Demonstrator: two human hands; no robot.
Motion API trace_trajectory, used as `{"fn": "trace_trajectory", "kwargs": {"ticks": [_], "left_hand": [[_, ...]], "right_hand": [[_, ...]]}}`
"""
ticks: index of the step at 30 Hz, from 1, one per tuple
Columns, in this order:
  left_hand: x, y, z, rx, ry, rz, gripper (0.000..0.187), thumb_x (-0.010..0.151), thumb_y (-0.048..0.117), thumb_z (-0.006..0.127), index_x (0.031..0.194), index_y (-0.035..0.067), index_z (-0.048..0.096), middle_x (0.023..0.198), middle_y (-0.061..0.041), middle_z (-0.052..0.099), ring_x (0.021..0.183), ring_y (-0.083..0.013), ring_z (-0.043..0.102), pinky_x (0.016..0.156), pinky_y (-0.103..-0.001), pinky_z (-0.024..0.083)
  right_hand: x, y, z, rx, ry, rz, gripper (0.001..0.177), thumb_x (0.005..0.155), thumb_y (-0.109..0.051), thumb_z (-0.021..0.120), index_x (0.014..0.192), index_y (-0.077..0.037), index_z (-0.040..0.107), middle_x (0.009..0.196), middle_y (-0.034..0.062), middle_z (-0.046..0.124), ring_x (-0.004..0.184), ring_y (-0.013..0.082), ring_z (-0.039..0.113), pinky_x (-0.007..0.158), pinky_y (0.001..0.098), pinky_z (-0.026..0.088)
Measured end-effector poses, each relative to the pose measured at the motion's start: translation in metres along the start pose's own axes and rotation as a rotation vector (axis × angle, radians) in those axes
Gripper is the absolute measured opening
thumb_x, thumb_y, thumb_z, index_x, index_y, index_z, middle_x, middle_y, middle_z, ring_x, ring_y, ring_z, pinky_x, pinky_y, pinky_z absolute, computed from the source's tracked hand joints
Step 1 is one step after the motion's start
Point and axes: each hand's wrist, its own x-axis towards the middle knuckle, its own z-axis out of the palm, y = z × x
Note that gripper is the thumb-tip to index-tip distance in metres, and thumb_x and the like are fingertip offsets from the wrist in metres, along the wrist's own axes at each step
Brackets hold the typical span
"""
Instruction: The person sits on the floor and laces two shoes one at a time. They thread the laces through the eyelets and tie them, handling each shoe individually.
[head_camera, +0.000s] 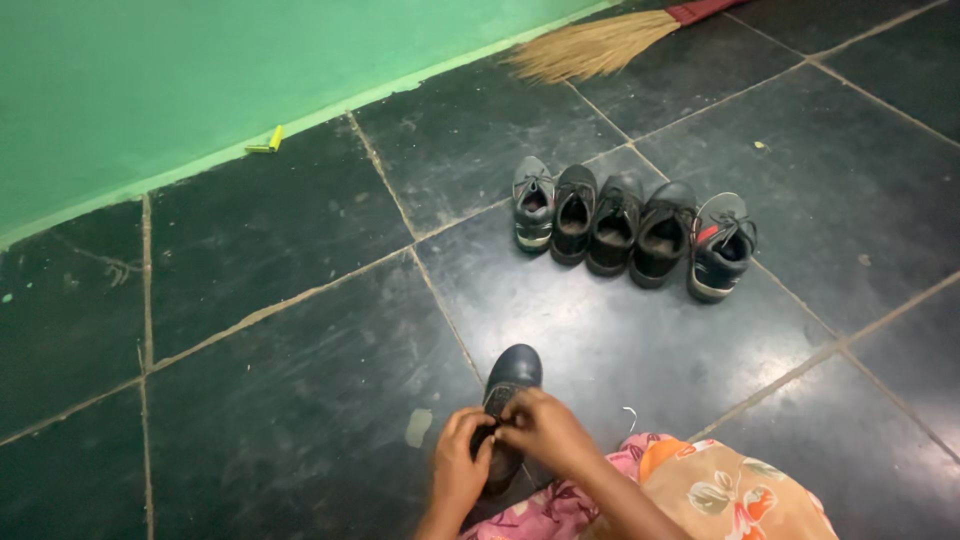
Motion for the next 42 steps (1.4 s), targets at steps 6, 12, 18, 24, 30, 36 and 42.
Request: {"fn": "trace_trajectory", "kwargs": {"ticks": [6, 12, 18, 24, 30, 36, 42], "left_hand": [[-0.002, 0.014, -0.008, 0.118, -0.104, 0.077, 0.049, 0.08, 0.006, 0.075, 0.128, 0.014, 0.066, 0.13, -0.011, 0.062, 0.122, -0.0364, 0.057, 0.1, -0.044, 0.047], [-0.005, 0.009, -0.01, 0.168, -0.257, -0.057, 0.068, 0.079, 0.011, 0.077, 0.143, 0.021, 0.055, 0.144, -0.011, 0.053, 0.132, -0.0354, 0.051, 0.105, -0.042, 0.044], [0.004, -0.017, 0.001, 0.079, -0.055, -0.001, 0.078, 0.077, 0.011, 0.081, 0.148, 0.009, 0.048, 0.144, -0.023, 0.053, 0.129, -0.0393, 0.053, 0.106, -0.043, 0.044], [0.03, -0.042, -0.014, -0.428, 0.095, -0.299, 0.055, 0.087, 0.014, 0.075, 0.14, 0.01, 0.061, 0.129, -0.015, 0.074, 0.11, -0.0217, 0.07, 0.095, -0.032, 0.056], [0.036, -0.022, -0.05, -0.18, 0.282, -0.36, 0.04, 0.086, 0.011, 0.073, 0.126, 0.013, 0.07, 0.123, -0.007, 0.068, 0.109, -0.0181, 0.069, 0.091, -0.032, 0.059], [0.022, 0.012, -0.032, 0.114, 0.29, 0.003, 0.033, 0.076, 0.008, 0.077, 0.108, 0.012, 0.073, 0.115, -0.009, 0.069, 0.112, -0.0333, 0.063, 0.099, -0.042, 0.048], [0.009, 0.026, -0.022, 0.234, 0.121, 0.129, 0.024, 0.074, 0.008, 0.08, 0.096, 0.011, 0.07, 0.115, -0.008, 0.067, 0.115, -0.033, 0.058, 0.094, -0.047, 0.044]], "right_hand": [[-0.003, -0.008, -0.004, 0.084, -0.198, 0.126, 0.024, 0.085, -0.027, 0.081, 0.094, -0.005, 0.074, 0.08, 0.0093, 0.072, 0.072, 0.0147, 0.065, 0.069, 0.0318, 0.053], [0.012, 0.01, -0.034, 0.712, -0.035, 0.207, 0.023, 0.093, -0.026, 0.069, 0.093, -0.004, 0.077, 0.081, 0.003, 0.074, 0.07, 0.0118, 0.064, 0.068, 0.031, 0.053], [0.012, 0.031, -0.076, 0.999, 0.425, 0.347, 0.027, 0.101, -0.029, 0.064, 0.093, -0.004, 0.07, 0.077, 0.0038, 0.067, 0.071, 0.0169, 0.062, 0.072, 0.0341, 0.053], [0.007, 0.042, -0.11, 1.022, 0.748, 0.393, 0.022, 0.1, -0.022, 0.058, 0.112, -0.005, 0.064, 0.101, 0.0077, 0.068, 0.086, 0.0193, 0.068, 0.079, 0.0377, 0.057], [0.009, 0.039, -0.105, 0.95, 0.811, 0.425, 0.027, 0.097, -0.012, 0.058, 0.123, -0.005, 0.056, 0.118, 0.0086, 0.064, 0.098, 0.0188, 0.065, 0.082, 0.0376, 0.057], [0.01, 0.029, -0.075, 0.83, 0.658, 0.406, 0.026, 0.095, -0.011, 0.059, 0.121, -0.004, 0.06, 0.116, 0.0082, 0.065, 0.098, 0.018, 0.065, 0.08, 0.0368, 0.056], [0.012, 0.021, -0.07, 0.772, 0.562, 0.426, 0.027, 0.093, -0.011, 0.06, 0.119, -0.004, 0.061, 0.115, 0.0067, 0.066, 0.096, 0.0183, 0.066, 0.079, 0.0354, 0.057]]}}
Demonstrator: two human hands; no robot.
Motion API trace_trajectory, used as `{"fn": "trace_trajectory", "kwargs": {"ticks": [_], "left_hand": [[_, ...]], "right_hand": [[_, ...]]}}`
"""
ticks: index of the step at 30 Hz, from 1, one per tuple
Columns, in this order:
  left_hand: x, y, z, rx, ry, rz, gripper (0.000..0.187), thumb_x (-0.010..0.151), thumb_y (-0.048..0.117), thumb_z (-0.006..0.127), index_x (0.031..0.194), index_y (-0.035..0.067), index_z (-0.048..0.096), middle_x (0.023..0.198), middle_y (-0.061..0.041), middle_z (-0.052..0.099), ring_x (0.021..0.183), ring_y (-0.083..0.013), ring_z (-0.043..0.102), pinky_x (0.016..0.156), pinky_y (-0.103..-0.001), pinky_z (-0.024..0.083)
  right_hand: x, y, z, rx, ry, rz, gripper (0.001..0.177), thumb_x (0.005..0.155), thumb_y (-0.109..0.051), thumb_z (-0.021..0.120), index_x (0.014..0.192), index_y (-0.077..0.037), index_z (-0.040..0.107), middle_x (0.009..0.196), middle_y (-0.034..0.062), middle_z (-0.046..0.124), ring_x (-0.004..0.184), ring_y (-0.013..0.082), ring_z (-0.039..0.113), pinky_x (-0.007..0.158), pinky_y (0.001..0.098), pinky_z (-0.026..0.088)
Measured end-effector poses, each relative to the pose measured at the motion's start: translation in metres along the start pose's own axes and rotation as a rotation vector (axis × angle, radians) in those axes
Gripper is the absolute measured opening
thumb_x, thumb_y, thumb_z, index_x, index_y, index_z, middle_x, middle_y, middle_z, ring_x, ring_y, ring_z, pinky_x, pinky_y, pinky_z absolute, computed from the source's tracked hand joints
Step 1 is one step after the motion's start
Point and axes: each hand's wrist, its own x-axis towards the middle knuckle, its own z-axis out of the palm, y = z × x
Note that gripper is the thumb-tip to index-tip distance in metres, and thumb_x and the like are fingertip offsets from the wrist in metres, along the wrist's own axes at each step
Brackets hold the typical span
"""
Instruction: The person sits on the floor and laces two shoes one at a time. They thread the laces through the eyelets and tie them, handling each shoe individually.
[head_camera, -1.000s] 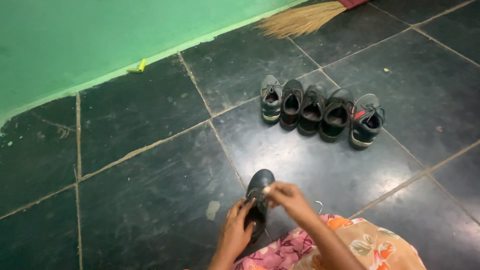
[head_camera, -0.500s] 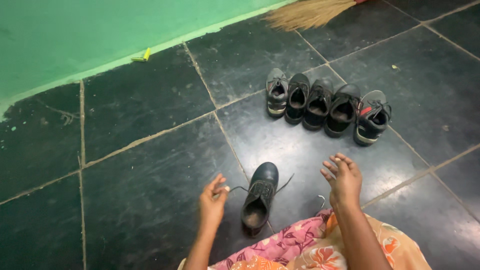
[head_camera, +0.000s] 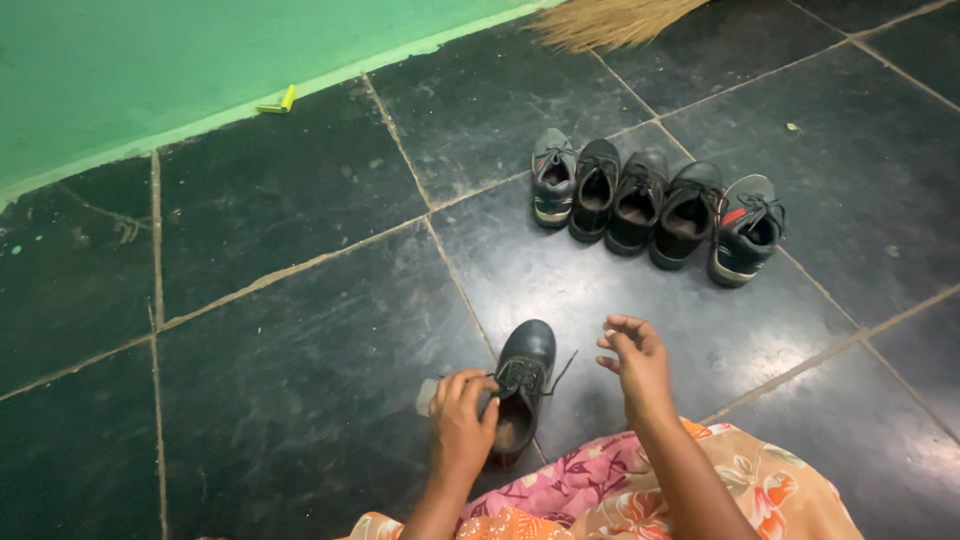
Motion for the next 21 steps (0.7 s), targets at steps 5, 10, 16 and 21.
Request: {"fn": "trace_trajectory", "kwargs": {"ticks": [5, 10, 16, 21], "left_hand": [[-0.004, 0.003, 0.003, 0.017, -0.104, 0.027, 0.022, 0.071, 0.009, 0.082, 0.088, 0.012, 0.069, 0.12, -0.006, 0.064, 0.121, -0.0314, 0.055, 0.1, -0.048, 0.041], [-0.011, 0.0, 0.01, 0.143, -0.259, 0.025, 0.02, 0.072, 0.015, 0.081, 0.09, 0.011, 0.075, 0.138, -0.011, 0.053, 0.135, -0.0367, 0.041, 0.111, -0.057, 0.029], [-0.009, -0.004, 0.014, 0.286, -0.555, -0.174, 0.024, 0.089, 0.026, 0.068, 0.108, 0.02, 0.08, 0.166, -0.012, 0.022, 0.153, -0.0382, 0.012, 0.113, -0.075, 0.012], [-0.007, -0.003, 0.011, 0.289, -0.614, -0.213, 0.032, 0.092, 0.03, 0.064, 0.122, 0.027, 0.075, 0.171, -0.012, 0.01, 0.154, -0.0385, 0.007, 0.113, -0.078, 0.009]], "right_hand": [[0.0, 0.002, 0.003, -0.044, -0.015, -0.007, 0.026, 0.093, -0.009, 0.06, 0.118, -0.003, 0.063, 0.114, 0.0085, 0.067, 0.095, 0.019, 0.067, 0.077, 0.0352, 0.057], [0.004, 0.009, 0.0, -0.086, -0.042, -0.014, 0.024, 0.093, -0.009, 0.061, 0.116, -0.002, 0.065, 0.113, 0.0087, 0.068, 0.094, 0.0187, 0.068, 0.076, 0.0338, 0.058], [0.002, 0.022, 0.008, -0.274, -0.191, -0.048, 0.023, 0.092, -0.013, 0.061, 0.111, -0.005, 0.071, 0.102, 0.0063, 0.072, 0.092, 0.0143, 0.069, 0.072, 0.0301, 0.056], [-0.011, 0.02, 0.02, -0.553, -0.213, -0.201, 0.02, 0.088, -0.015, 0.068, 0.105, -0.007, 0.075, 0.089, 0.0044, 0.071, 0.078, 0.0126, 0.067, 0.065, 0.0275, 0.053]]}}
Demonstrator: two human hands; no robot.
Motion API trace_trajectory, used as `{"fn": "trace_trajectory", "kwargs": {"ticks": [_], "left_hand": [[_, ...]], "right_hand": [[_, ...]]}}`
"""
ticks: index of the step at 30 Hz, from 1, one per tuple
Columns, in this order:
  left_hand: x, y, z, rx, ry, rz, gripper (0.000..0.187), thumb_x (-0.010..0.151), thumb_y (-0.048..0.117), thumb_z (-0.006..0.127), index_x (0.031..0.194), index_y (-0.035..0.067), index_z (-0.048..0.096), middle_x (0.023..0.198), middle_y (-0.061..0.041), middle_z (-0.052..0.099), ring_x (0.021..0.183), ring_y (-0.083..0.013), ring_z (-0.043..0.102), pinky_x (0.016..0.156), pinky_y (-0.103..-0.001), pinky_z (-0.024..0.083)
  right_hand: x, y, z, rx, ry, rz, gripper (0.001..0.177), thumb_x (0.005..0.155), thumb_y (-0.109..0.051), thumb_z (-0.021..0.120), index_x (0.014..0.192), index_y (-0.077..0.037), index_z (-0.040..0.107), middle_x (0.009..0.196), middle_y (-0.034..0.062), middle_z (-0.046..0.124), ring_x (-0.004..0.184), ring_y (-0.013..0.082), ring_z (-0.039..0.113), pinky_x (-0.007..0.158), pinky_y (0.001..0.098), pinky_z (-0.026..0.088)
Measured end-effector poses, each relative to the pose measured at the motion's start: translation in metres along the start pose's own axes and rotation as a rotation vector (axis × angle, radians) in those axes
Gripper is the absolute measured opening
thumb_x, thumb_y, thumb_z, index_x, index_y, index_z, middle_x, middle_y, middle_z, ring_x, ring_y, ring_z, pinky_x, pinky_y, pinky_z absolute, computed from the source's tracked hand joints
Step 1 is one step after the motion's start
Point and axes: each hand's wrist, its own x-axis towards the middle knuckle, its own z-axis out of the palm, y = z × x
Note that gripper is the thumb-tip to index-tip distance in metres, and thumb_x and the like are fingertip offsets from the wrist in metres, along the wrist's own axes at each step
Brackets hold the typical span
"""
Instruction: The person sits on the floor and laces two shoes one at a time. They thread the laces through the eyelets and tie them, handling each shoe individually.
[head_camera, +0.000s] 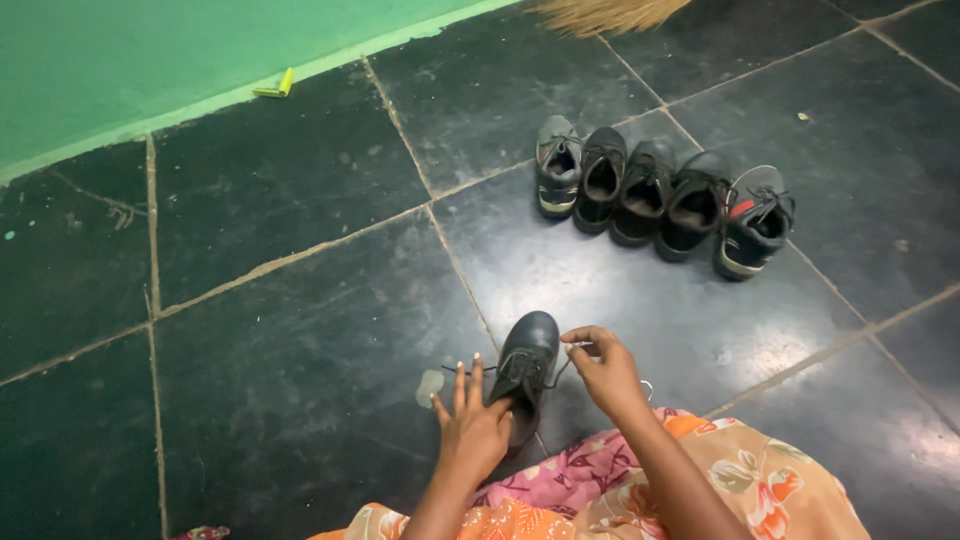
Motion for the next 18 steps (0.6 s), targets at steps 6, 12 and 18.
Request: {"fn": "trace_trajectory", "kwargs": {"ticks": [6, 12, 18], "left_hand": [[0.004, -0.003, 0.002, 0.017, 0.076, 0.032, 0.042, 0.091, 0.029, 0.066, 0.133, 0.028, 0.064, 0.166, -0.015, 0.011, 0.152, -0.0411, 0.011, 0.111, -0.078, 0.012], [0.008, -0.009, 0.006, -0.015, 0.171, 0.032, 0.054, 0.086, 0.021, 0.069, 0.14, 0.025, 0.062, 0.169, -0.015, 0.016, 0.15, -0.0416, 0.018, 0.111, -0.073, 0.019], [0.008, -0.01, -0.02, -0.067, 0.382, 0.084, 0.056, 0.072, -0.004, 0.069, 0.121, 0.023, 0.075, 0.163, -0.014, 0.029, 0.15, -0.0387, 0.027, 0.117, -0.059, 0.025]], "right_hand": [[-0.002, -0.016, -0.007, -0.038, 0.034, 0.082, 0.02, 0.089, -0.017, 0.069, 0.106, -0.008, 0.076, 0.08, 0.0064, 0.07, 0.073, 0.0179, 0.065, 0.065, 0.0316, 0.051], [0.001, -0.016, -0.008, -0.076, 0.062, -0.047, 0.019, 0.088, -0.016, 0.069, 0.103, -0.007, 0.076, 0.1, 0.0066, 0.072, 0.089, 0.0188, 0.071, 0.075, 0.0327, 0.054], [-0.001, -0.015, -0.007, -0.103, 0.03, -0.057, 0.02, 0.088, -0.016, 0.068, 0.104, -0.008, 0.076, 0.107, 0.0087, 0.072, 0.092, 0.02, 0.071, 0.077, 0.0335, 0.054]]}}
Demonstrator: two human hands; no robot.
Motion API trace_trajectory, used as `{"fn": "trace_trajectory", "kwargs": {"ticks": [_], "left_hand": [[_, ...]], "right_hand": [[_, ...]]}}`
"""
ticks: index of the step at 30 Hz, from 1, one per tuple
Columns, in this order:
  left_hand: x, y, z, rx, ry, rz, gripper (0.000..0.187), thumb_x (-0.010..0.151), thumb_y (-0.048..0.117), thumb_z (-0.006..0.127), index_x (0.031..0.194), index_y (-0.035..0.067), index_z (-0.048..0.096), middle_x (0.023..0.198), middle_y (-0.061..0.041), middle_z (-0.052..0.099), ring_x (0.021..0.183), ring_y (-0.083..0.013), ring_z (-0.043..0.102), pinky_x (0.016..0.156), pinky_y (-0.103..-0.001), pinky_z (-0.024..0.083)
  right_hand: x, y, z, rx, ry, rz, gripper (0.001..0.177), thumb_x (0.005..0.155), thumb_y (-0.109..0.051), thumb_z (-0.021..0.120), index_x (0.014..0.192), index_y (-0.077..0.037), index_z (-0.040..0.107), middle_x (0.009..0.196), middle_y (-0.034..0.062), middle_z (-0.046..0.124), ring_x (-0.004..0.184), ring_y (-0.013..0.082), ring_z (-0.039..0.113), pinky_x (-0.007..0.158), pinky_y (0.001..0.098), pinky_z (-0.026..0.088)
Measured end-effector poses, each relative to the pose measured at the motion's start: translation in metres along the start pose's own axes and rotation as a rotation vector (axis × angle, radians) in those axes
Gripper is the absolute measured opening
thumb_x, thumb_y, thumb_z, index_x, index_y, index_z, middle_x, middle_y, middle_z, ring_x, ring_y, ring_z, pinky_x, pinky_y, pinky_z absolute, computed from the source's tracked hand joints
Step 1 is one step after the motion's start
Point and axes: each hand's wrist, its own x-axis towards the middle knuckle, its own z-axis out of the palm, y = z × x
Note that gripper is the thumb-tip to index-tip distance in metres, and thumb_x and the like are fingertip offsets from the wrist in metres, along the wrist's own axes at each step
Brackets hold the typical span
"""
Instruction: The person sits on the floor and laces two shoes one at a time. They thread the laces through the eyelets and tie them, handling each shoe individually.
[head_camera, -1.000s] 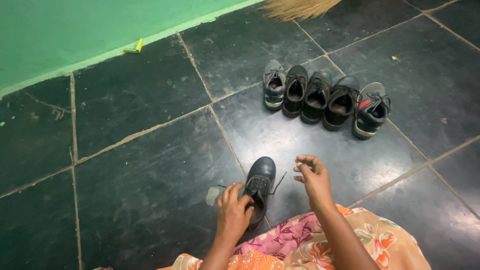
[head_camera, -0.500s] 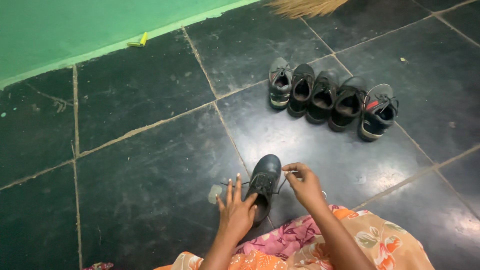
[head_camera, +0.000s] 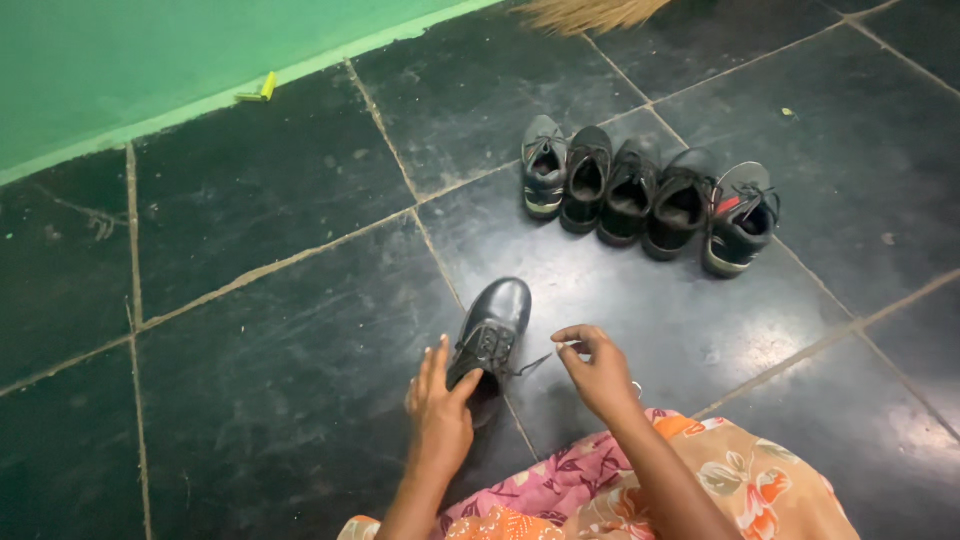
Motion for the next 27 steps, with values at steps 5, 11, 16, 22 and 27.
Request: {"fn": "trace_trajectory", "kwargs": {"ticks": [5, 11, 16, 22, 27], "left_hand": [[0.007, 0.002, -0.032, 0.069, -0.034, -0.069, 0.048, 0.067, 0.003, 0.078, 0.108, 0.026, 0.083, 0.156, -0.011, 0.042, 0.144, -0.0357, 0.032, 0.117, -0.056, 0.026], [0.002, 0.005, -0.018, -0.142, 0.044, -0.185, 0.026, 0.08, 0.008, 0.075, 0.104, 0.017, 0.077, 0.109, -0.008, 0.067, 0.11, -0.0293, 0.061, 0.098, -0.04, 0.048], [0.003, -0.011, 0.021, -0.445, 0.016, -0.322, 0.03, 0.076, 0.018, 0.08, 0.101, 0.008, 0.066, 0.101, -0.014, 0.071, 0.097, -0.033, 0.069, 0.089, -0.042, 0.053], [-0.006, -0.023, 0.054, -0.242, 0.008, -0.212, 0.051, 0.076, 0.026, 0.084, 0.113, 0.004, 0.058, 0.107, -0.023, 0.068, 0.105, -0.0426, 0.063, 0.092, -0.048, 0.047], [-0.002, -0.03, 0.067, -0.135, -0.16, -0.253, 0.064, 0.078, 0.042, 0.08, 0.126, 0.007, 0.057, 0.115, -0.02, 0.07, 0.112, -0.0379, 0.064, 0.099, -0.05, 0.045]], "right_hand": [[-0.003, 0.004, 0.006, -0.022, -0.028, -0.02, 0.021, 0.086, -0.015, 0.068, 0.105, -0.008, 0.076, 0.106, 0.0097, 0.071, 0.089, 0.021, 0.071, 0.076, 0.0338, 0.055], [-0.008, -0.001, 0.015, -0.094, -0.114, -0.045, 0.022, 0.085, -0.014, 0.068, 0.106, -0.009, 0.074, 0.109, 0.0105, 0.07, 0.09, 0.0231, 0.073, 0.078, 0.0349, 0.056], [-0.023, -0.011, 0.023, -0.371, -0.124, -0.32, 0.031, 0.081, -0.008, 0.07, 0.111, -0.009, 0.071, 0.113, 0.0131, 0.07, 0.113, 0.0338, 0.062, 0.099, 0.0409, 0.049], [-0.038, -0.017, 0.043, -0.481, -0.289, -0.528, 0.07, 0.075, -0.008, 0.071, 0.143, -0.007, 0.052, 0.145, 0.016, 0.054, 0.135, 0.0365, 0.048, 0.107, 0.0475, 0.04], [-0.041, -0.012, 0.046, -0.551, -0.408, -0.509, 0.075, 0.08, -0.011, 0.071, 0.15, -0.008, 0.043, 0.153, 0.0139, 0.046, 0.139, 0.0345, 0.044, 0.106, 0.0476, 0.039]]}}
